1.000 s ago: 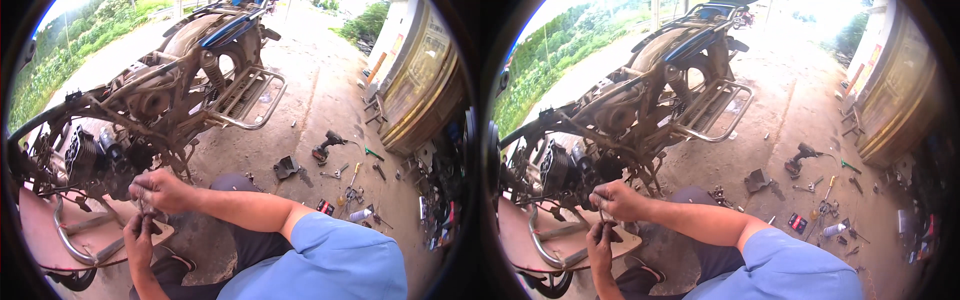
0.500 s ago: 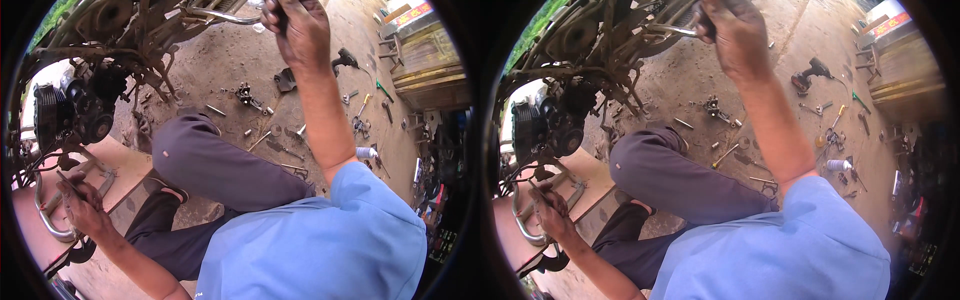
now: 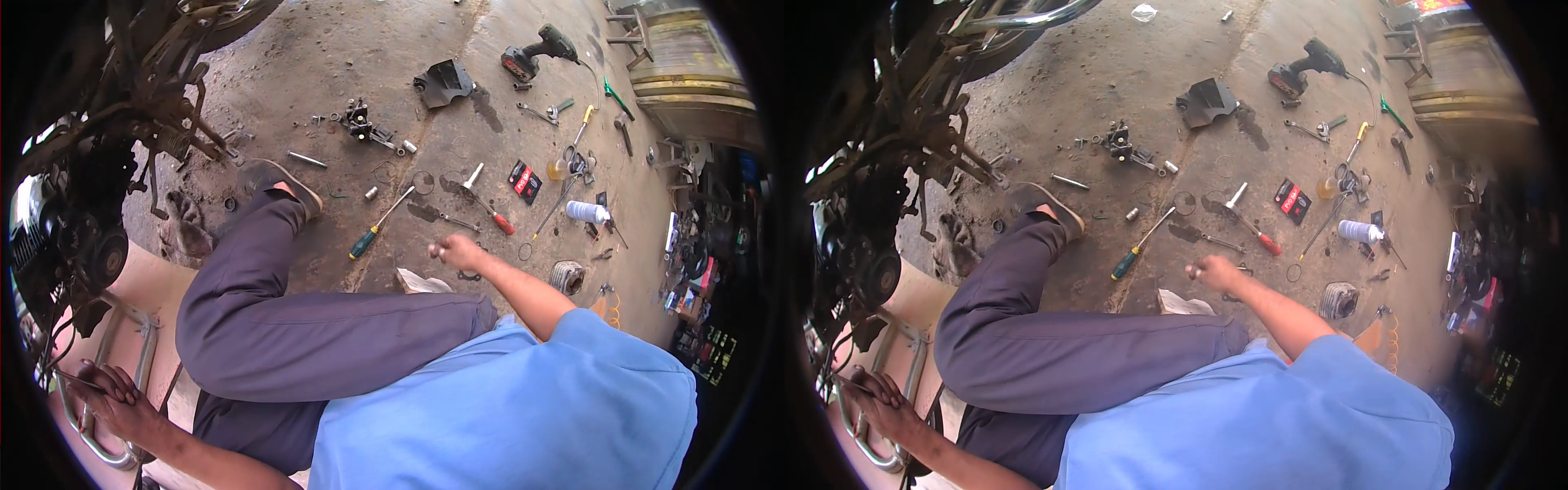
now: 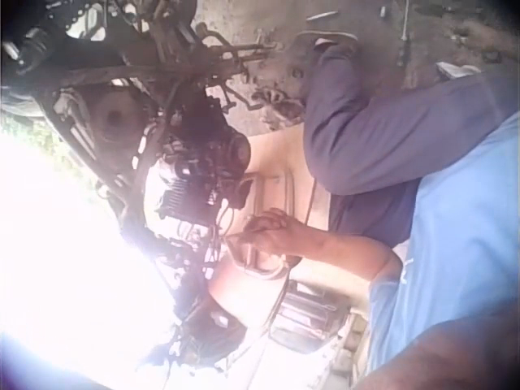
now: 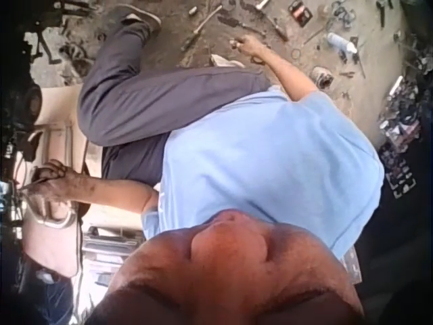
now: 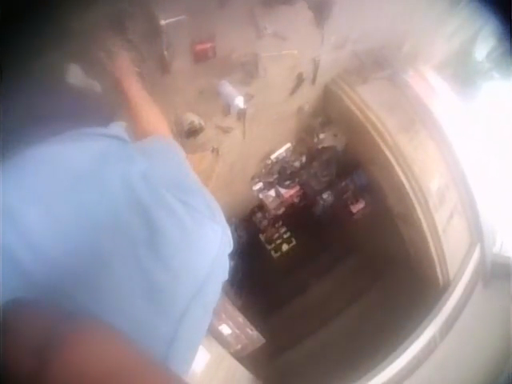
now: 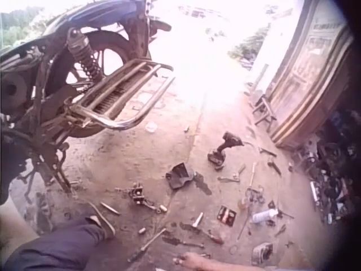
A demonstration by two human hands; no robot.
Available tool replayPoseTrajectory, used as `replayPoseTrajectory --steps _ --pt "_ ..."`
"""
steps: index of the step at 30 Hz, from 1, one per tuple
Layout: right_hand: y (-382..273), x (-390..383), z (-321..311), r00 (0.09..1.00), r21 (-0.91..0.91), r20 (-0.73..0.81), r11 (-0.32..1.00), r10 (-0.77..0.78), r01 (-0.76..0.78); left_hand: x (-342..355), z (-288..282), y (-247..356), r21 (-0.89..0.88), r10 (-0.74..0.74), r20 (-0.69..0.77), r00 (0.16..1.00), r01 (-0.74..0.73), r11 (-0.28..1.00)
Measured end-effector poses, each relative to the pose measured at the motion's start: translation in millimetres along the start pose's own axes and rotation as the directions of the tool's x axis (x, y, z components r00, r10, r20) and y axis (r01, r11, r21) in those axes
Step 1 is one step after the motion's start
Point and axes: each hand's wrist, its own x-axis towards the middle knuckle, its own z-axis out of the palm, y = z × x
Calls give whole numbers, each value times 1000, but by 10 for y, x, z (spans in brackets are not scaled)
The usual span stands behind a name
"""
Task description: The person works on a motorcycle engine, loosening parts with a wrench, inserting push rods into the engine block, and positioning the rocker arm assembly onto the cylinder head by hand.
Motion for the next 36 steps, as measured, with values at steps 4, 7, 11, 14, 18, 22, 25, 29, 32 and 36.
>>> replayPoseTrajectory --steps 4,7,11,14,18,22,25,29,32,36 --pt "217 -459 419 994 -174 112 985 -1 21 -8 375 181 121 2 -73 997 7 993" --pt "665 -625 520 998 -166 -17 984 64 -65 61 232 3 345 198 132 971 -232 910" --pt "800 -473 326 941 -401 -309 916 -136 0 11 595 138 272 84 107 991 -111 956" --pt "773 -231 163 918 -545 -292 835 -270 72 0 818 121 147 -20 19 1000 17 989" --pt "728 164 298 911 -706 -139 684 -390 185 192 534 54 48 -155 132 979 150 988" --pt "645 124 139 971 -665 -30 730 -239 159 27 856 315 -202 -253 190 948 290 935" --pt "659 -27 -205 953 -500 -207 862 -219 90 118 987 102 -402 -196 348 917 335 852" --pt "-249 85 -971 632 -270 -601 868 -490 416 95 839 255 -608 -39 396 917 294 737" --pt "-2182 -645 -1586 706 76 -547 813 -450 578 -36 798 459 -518 -73 319 945 238 822" --pt "-4258 -1580 -1211 389 114 -379 375 -839 920 -241 747 535 -422 161 314 936 -14 907"
